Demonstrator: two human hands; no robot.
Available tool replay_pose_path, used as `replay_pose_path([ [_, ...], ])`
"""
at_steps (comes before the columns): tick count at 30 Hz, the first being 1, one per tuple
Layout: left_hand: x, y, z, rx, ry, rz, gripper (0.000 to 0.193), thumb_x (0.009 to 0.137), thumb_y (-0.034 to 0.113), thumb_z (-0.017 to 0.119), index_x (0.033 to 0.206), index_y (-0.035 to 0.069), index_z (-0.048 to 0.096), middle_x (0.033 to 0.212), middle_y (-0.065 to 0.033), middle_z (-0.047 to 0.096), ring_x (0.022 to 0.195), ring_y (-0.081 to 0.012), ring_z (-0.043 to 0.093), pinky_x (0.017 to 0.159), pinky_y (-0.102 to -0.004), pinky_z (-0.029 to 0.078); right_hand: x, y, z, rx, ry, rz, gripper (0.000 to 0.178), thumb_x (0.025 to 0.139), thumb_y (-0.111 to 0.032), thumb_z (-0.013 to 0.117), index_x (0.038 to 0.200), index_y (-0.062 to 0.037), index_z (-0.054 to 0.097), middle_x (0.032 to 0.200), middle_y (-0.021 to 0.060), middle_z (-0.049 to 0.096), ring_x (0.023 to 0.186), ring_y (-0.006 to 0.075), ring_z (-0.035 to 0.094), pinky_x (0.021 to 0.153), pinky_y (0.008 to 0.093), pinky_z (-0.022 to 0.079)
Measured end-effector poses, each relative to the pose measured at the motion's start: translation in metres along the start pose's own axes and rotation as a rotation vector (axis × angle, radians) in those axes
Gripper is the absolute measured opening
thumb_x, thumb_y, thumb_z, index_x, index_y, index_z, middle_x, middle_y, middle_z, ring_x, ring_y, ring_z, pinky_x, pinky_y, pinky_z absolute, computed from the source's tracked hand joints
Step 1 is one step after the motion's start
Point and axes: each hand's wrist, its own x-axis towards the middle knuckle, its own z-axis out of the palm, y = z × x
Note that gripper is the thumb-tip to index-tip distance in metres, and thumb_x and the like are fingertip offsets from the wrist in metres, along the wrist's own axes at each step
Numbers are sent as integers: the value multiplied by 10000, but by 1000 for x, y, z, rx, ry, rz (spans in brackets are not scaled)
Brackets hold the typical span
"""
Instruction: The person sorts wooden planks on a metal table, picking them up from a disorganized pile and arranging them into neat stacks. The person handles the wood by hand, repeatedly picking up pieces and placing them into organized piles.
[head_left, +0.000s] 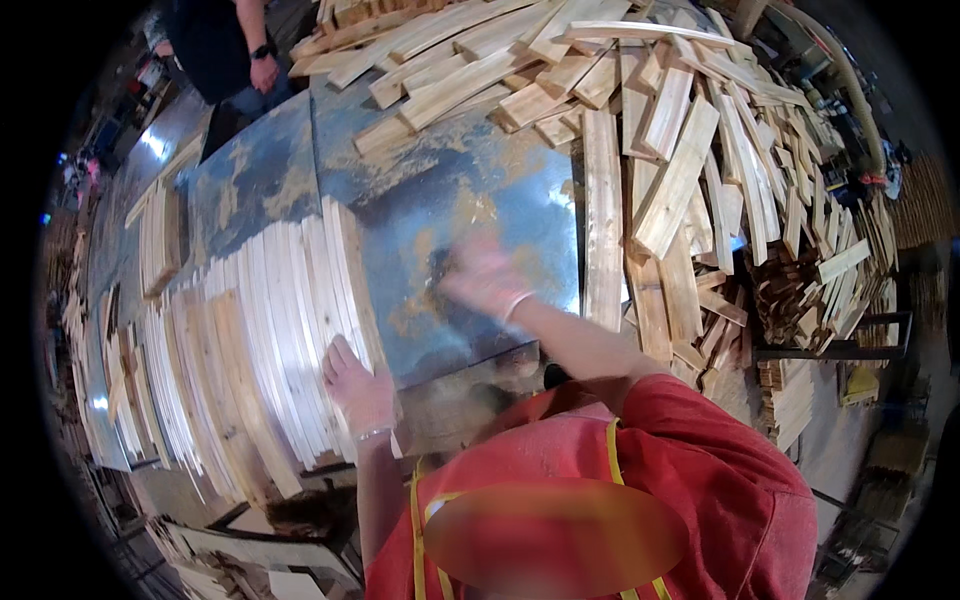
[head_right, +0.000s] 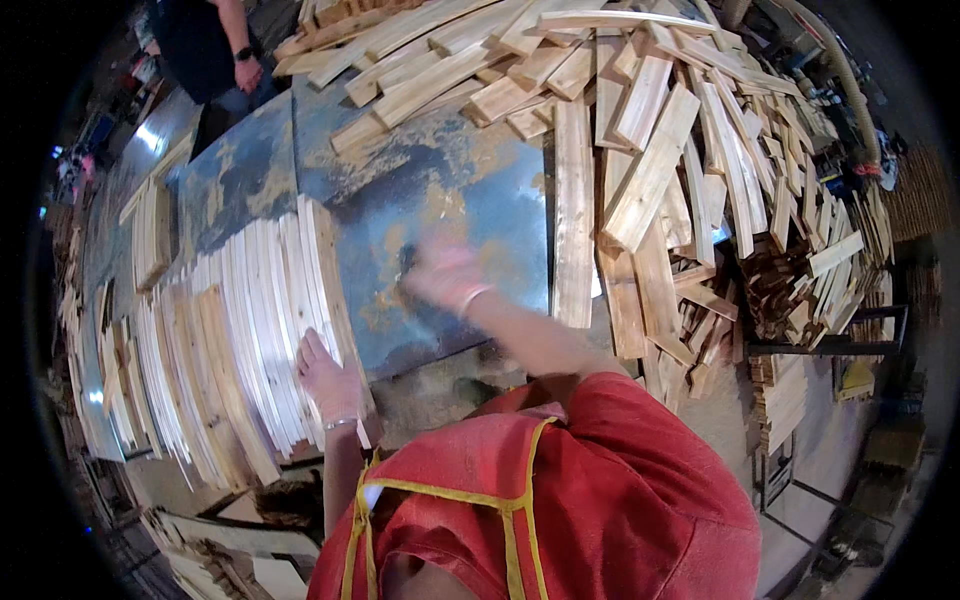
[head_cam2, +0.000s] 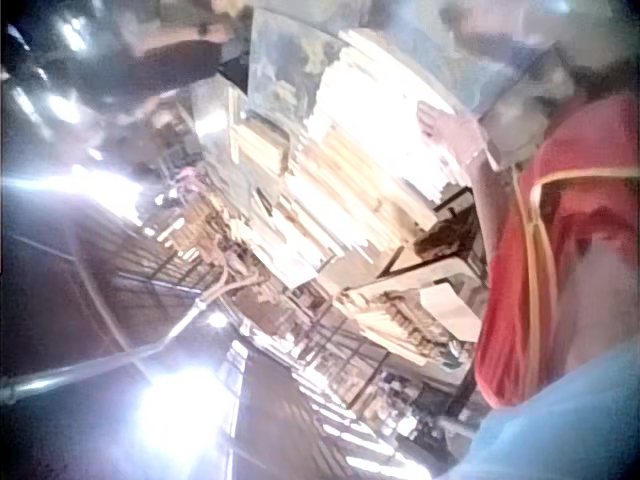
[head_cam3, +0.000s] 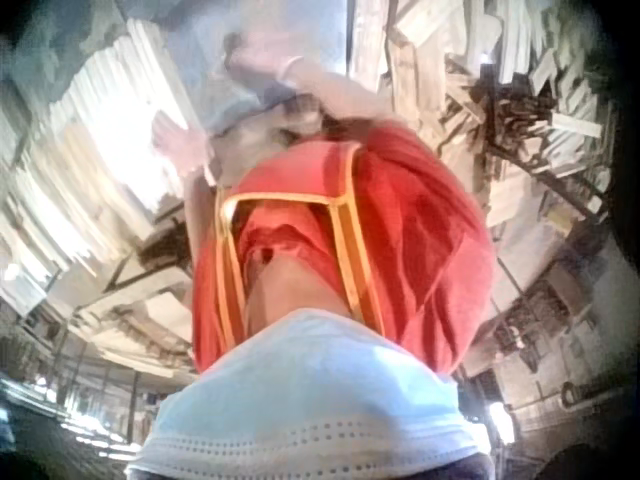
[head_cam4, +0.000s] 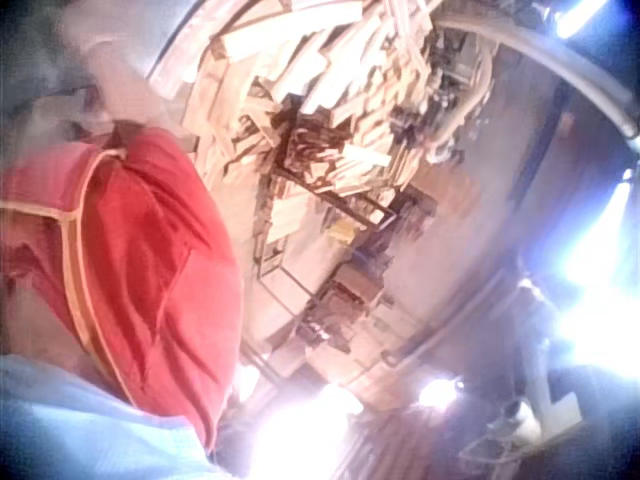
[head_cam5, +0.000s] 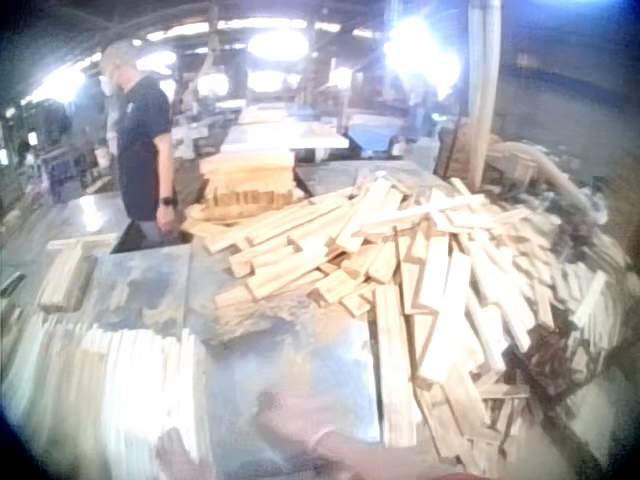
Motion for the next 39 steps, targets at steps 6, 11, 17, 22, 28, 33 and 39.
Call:
replay_pose_path([
  [6,2,70,21,46,-51,242,809,897,299,693,1599,27,400,1626,-196,434,1516,-353,377,1267,-474,273,3,196,-90,-37,451,528,981,821,-319,756,1648,-91,281,1632,233,400,1476,403,434,1170,503,401],
  [11,-7,201,13,-1111,-763,63,796,1003,553,644,1553,6,466,1460,-197,604,1271,-326,624,1132,-405,469,-25,192,-88,1667,117,-70,840,830,21,629,1627,-10,366,1445,134,625,1242,247,644,1103,378,492],
  [17,3,234,68,-2073,-1502,-537,657,1001,424,631,1488,-3,520,1237,-290,696,1070,-363,738,856,-470,650,-3,341,-182,-422,962,327,993,899,-612,718,1602,10,392,1632,330,380,1560,428,324,1269,463,293],
  [22,9,227,55,-2058,-1455,-544,747,919,417,752,1475,-21,516,1212,-244,688,1044,-321,732,851,-435,649,16,364,-217,29,426,963,1023,831,-549,759,1610,-9,376,1627,289,396,1472,431,451,1199,467,401],
  [28,15,213,-18,14,-139,35,991,753,398,882,1556,32,430,1372,-183,613,1200,-356,644,1010,-485,524,-56,278,-143,1069,664,115,876,867,-193,745,1633,-29,354,1426,154,552,1234,211,581,1034,327,505],
  [33,20,161,-44,67,-17,-1,1022,759,459,867,1573,53,401,1408,-181,564,1189,-388,625,1009,-525,503,-69,193,-54,1151,339,65,865,817,45,532,1651,-37,316,1358,133,607,1206,266,610,1051,363,517],
  [39,9,109,-82,-49,-102,-125,1009,781,447,868,1577,52,390,1476,-209,530,1271,-408,589,1055,-534,476,-12,85,45,918,18,103,588,854,-4,564,1438,-5,496,1255,222,680,1121,322,676,956,420,546],
])
